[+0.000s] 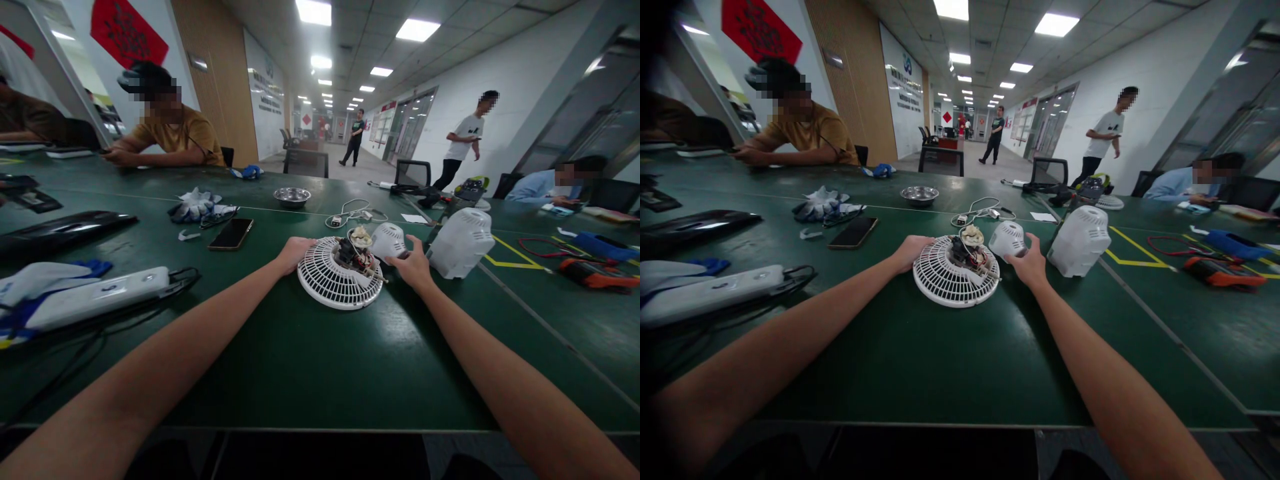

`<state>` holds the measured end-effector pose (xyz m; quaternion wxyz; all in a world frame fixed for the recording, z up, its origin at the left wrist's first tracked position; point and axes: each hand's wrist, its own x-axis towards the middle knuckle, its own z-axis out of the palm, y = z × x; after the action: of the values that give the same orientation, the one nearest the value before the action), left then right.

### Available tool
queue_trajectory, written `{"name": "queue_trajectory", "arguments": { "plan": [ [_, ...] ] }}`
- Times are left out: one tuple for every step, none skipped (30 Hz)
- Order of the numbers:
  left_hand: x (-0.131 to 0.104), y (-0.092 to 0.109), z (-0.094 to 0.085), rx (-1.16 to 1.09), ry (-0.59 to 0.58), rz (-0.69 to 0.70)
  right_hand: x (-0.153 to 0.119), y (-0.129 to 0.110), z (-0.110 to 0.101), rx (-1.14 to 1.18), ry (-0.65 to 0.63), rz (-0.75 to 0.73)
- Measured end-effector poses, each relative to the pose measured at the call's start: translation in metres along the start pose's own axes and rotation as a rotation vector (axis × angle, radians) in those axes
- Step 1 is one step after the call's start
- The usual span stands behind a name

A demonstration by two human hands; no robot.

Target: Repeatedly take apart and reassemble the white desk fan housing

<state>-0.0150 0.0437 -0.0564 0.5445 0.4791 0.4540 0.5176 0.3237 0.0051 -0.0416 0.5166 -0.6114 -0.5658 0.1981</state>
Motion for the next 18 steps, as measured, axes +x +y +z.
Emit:
{"name": "queue_trajectory", "arguments": {
  "plan": [
    [0.000, 0.000, 0.000, 0.013, 0.001, 0.011, -0.001, -0.003, 0.001, 0.121, -0.020, 0.046],
    [0.000, -0.001, -0.001, 0.026, 0.001, 0.022, -0.002, -0.008, 0.001, 0.228, -0.056, 0.083],
    [0.000, -0.001, -0.001, 0.036, 0.000, 0.030, -0.005, -0.013, 0.003, 0.318, -0.102, 0.112],
    [0.001, -0.002, -0.002, 0.045, -0.003, 0.035, -0.009, -0.019, 0.005, 0.390, -0.149, 0.132],
    [0.001, -0.003, -0.002, 0.055, -0.006, 0.039, -0.014, -0.025, 0.007, 0.456, -0.190, 0.142],
    [0.001, -0.003, -0.002, 0.064, -0.008, 0.041, -0.019, -0.031, 0.010, 0.532, -0.218, 0.144],
    [0.001, -0.004, -0.002, 0.071, -0.009, 0.041, -0.025, -0.036, 0.012, 0.597, -0.231, 0.134],
    [0.001, -0.004, -0.002, 0.079, -0.009, 0.042, -0.031, -0.041, 0.015, 0.632, -0.227, 0.106],
    [0.001, -0.004, -0.002, 0.089, -0.009, 0.044, -0.036, -0.045, 0.018, 0.629, -0.212, 0.065],
    [0.001, -0.004, -0.002, 0.097, -0.008, 0.045, -0.041, -0.049, 0.020, 0.602, -0.198, 0.021],
    [0.001, -0.003, -0.002, 0.101, -0.004, 0.045, -0.045, -0.052, 0.021, 0.562, -0.196, -0.023],
    [0.000, -0.002, -0.002, 0.105, 0.005, 0.047, -0.048, -0.054, 0.022, 0.517, -0.204, -0.064],
    [-0.001, 0.001, -0.001, 0.120, 0.017, 0.064, -0.051, -0.056, 0.021, 0.475, -0.221, -0.103],
    [-0.004, 0.005, -0.001, 0.150, 0.027, 0.105, -0.053, -0.058, 0.020, 0.441, -0.242, -0.140],
    [-0.007, 0.009, 0.000, 0.193, 0.027, 0.168, -0.055, -0.059, 0.019, 0.410, -0.265, -0.177],
    [-0.011, 0.014, 0.001, 0.249, 0.016, 0.255, -0.056, -0.060, 0.017, 0.377, -0.286, -0.214],
    [-0.016, 0.020, 0.003, 0.310, -0.025, 0.360, -0.058, -0.062, 0.016, 0.337, -0.302, -0.251],
    [-0.021, 0.025, 0.005, 0.343, -0.087, 0.447, -0.059, -0.063, 0.015, 0.287, -0.310, -0.289]
  ]
}}
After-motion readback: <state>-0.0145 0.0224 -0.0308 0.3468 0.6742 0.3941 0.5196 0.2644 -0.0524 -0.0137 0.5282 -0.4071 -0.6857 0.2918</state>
